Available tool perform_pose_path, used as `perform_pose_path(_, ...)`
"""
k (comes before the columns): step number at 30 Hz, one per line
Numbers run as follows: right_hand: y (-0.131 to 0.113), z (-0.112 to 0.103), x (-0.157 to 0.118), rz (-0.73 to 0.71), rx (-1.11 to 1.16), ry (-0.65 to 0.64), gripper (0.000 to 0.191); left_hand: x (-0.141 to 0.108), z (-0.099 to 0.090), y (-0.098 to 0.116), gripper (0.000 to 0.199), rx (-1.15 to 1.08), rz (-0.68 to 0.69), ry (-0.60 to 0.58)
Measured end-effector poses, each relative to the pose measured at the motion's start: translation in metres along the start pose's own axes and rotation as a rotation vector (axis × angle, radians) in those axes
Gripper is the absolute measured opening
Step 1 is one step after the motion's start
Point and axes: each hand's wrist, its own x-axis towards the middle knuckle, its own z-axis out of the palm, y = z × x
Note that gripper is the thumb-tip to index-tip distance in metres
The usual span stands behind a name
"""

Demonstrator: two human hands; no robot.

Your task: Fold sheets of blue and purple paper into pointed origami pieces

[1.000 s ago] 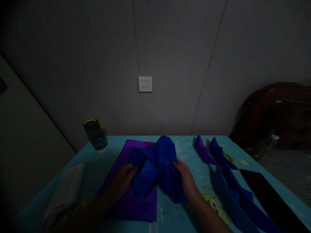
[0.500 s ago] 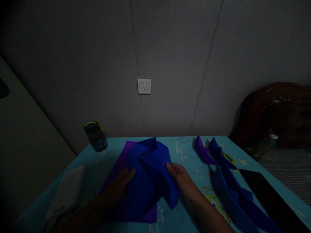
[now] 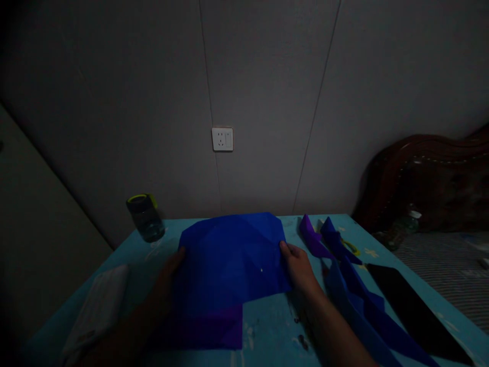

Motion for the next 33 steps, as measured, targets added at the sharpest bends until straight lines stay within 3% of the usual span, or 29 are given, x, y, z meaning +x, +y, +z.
perform_pose_path(5,-0.013,-0.011,-0.001,0.133,0.134,-0.04,0.027,0.018,-0.003,-0.005,0.037,0.056,0.015,0.057)
perform_pose_path(8,-0.017,-0.014,-0.001,0.2,0.187,0.01,0.03,0.02,-0.006,-0.011,0.041,0.164,0.046,0.019)
perform_pose_path(11,-0.021,-0.014,-0.002,0.248,0.27,0.019,0.039,0.022,-0.01,-0.016,0.046,0.24,0.122,0.083)
perform_pose_path(15,-0.025,-0.013,-0.006,0.228,0.378,-0.189,0.051,0.026,-0.014,-0.02,0.051,0.259,0.177,0.13)
perform_pose_path(21,-0.02,-0.01,-0.009,0.106,0.34,-0.316,0.024,0.027,-0.014,-0.021,0.054,0.192,0.202,0.127)
perform_pose_path(25,-0.018,-0.009,-0.005,0.033,0.337,-0.238,0.028,0.025,-0.012,-0.02,0.053,0.156,0.222,0.129)
perform_pose_path(30,-0.011,-0.009,0.001,-0.065,0.118,-0.049,0.028,0.02,-0.01,-0.019,0.043,0.111,0.249,0.14)
perform_pose_path(33,-0.005,-0.01,0.005,-0.145,0.049,0.083,0.031,0.015,-0.01,-0.019,0.033,0.076,0.224,0.08)
